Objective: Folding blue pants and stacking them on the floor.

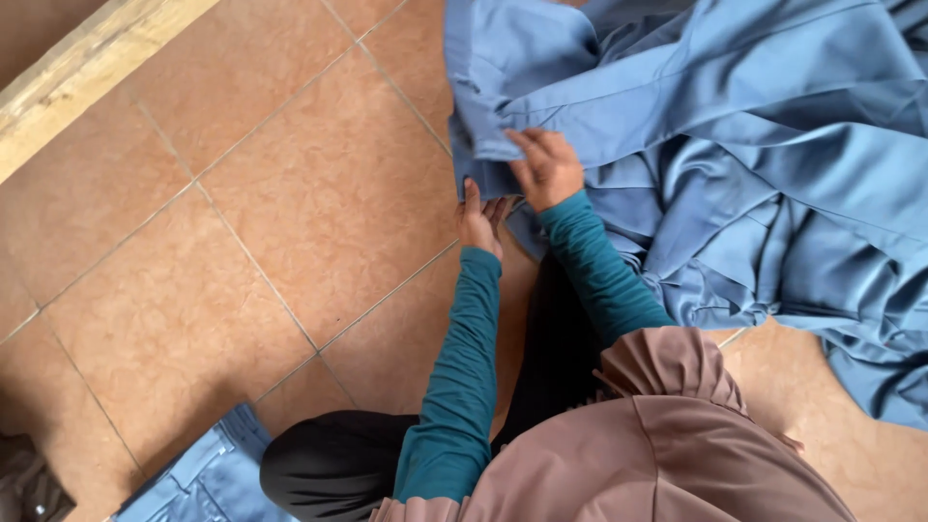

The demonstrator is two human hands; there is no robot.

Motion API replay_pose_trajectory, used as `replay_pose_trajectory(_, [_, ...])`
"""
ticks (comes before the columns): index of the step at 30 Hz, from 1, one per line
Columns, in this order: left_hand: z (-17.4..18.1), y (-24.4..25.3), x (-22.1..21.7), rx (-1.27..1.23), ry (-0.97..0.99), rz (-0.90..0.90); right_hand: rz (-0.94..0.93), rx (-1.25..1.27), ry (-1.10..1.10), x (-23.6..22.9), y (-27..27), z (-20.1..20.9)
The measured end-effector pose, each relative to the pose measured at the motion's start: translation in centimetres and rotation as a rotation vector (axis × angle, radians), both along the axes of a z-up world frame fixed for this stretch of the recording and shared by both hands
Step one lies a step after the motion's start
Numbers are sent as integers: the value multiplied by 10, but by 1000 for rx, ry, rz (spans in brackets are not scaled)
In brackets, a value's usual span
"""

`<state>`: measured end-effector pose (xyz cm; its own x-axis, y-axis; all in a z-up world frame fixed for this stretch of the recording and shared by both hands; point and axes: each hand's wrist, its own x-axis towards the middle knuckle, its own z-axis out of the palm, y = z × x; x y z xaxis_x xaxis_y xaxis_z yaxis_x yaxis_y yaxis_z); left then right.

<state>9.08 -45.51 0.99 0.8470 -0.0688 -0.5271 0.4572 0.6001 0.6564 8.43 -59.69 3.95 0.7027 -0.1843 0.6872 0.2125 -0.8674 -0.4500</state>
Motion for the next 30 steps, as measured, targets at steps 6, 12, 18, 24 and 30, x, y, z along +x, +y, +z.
replay_pose_trajectory(6, [-35, 60, -20, -36, 93, 212, 132, -287, 190, 3, 96, -92])
replay_pose_trajectory(12, [-103, 90, -7, 558, 166, 211, 288, -401, 305, -18, 130, -124])
replay_pose_trajectory(18, [-146, 194, 33, 445, 249, 512, 120, -616, 164, -14, 100, -91])
replay_pose_trajectory(24, [-182, 421, 33, 135, 113, 1033, 202, -670, 207, -21, 143, -109])
replay_pose_trajectory(30, [-157, 473, -36, 206, 296, 1036, 319, -550, 214, -15, 236, -154])
